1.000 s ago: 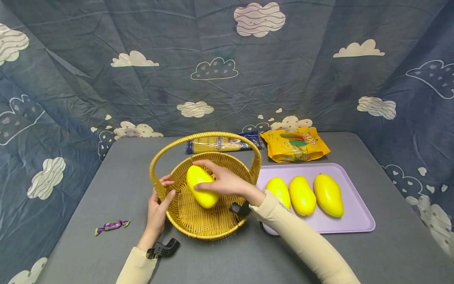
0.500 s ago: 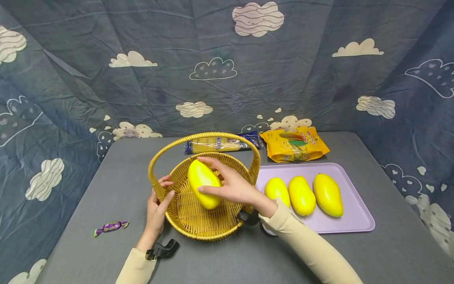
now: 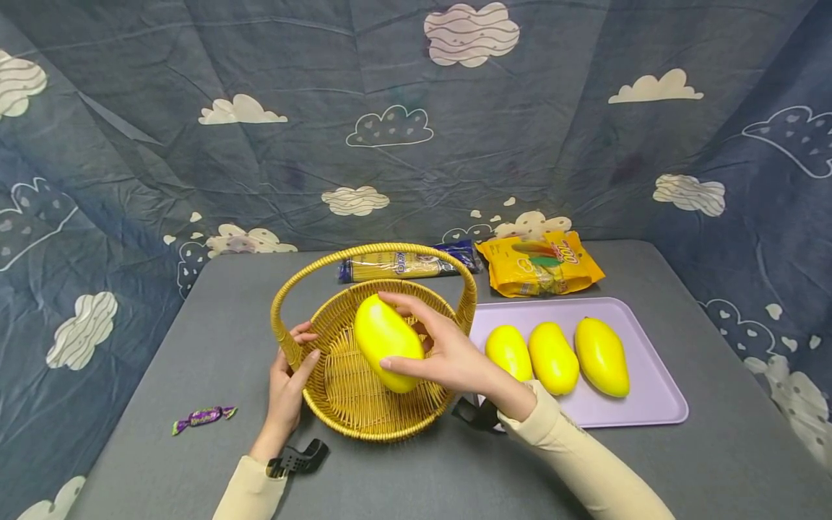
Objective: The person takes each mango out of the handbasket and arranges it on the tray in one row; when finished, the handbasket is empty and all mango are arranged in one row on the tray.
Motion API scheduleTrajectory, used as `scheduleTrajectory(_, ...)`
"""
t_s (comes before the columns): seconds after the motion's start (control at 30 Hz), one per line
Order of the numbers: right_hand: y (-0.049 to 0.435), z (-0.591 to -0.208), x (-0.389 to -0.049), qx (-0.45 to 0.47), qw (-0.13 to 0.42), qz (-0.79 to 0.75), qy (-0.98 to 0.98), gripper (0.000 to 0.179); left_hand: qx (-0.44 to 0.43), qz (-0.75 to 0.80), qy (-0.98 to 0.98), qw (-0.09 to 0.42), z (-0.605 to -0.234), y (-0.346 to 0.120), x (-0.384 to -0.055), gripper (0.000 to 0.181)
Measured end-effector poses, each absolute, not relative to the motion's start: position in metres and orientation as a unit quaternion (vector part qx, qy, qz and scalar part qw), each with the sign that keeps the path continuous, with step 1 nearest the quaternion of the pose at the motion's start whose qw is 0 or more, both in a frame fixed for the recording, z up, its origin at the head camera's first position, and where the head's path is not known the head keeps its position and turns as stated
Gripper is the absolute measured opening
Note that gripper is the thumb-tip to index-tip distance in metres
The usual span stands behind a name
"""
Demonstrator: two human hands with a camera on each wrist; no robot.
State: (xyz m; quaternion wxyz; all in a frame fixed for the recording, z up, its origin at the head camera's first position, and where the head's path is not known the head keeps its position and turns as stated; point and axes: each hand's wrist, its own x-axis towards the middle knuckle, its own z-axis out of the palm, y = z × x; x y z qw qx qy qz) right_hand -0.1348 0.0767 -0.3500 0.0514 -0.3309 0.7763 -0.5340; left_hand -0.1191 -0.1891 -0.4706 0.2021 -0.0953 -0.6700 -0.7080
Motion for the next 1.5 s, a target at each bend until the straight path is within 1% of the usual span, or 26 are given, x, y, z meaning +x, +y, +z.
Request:
scheduleTrajectory(0.47,0.102,-0.353,-0.117,-0.317,0.026,-0.571,0.757,0.078,-0.096,-0.703,-0.676,0.196,-0.470,-0.189,-0.118,0.027)
scheduleTrajectory(0.7,0.125,-0.358,-0.112,-0.302,0.003,-0.563,0.769,0.079,-0.088,-0.701,-0.682,0.190,-0.471,-0.190,-0.118,0.027)
scheduleTrajectory(0.97,0.157,-0.356,-0.105,-0.282,-0.016,-0.560,0.779,0.082,-0.090,-0.701,-0.681,0.191,-0.470,-0.190,-0.117,0.027)
scheduleTrajectory(1.33,0.188,-0.359,-0.099,-0.260,-0.104,-0.578,0.767,0.090,-0.088,-0.703,-0.680,0.190,-0.470,-0.190,-0.117,0.027)
scheduleTrajectory(1.5,0.201,-0.363,-0.098,-0.226,-0.132,-0.586,0.767,0.091,-0.090,-0.704,-0.678,0.191,-0.469,-0.189,-0.118,0.027)
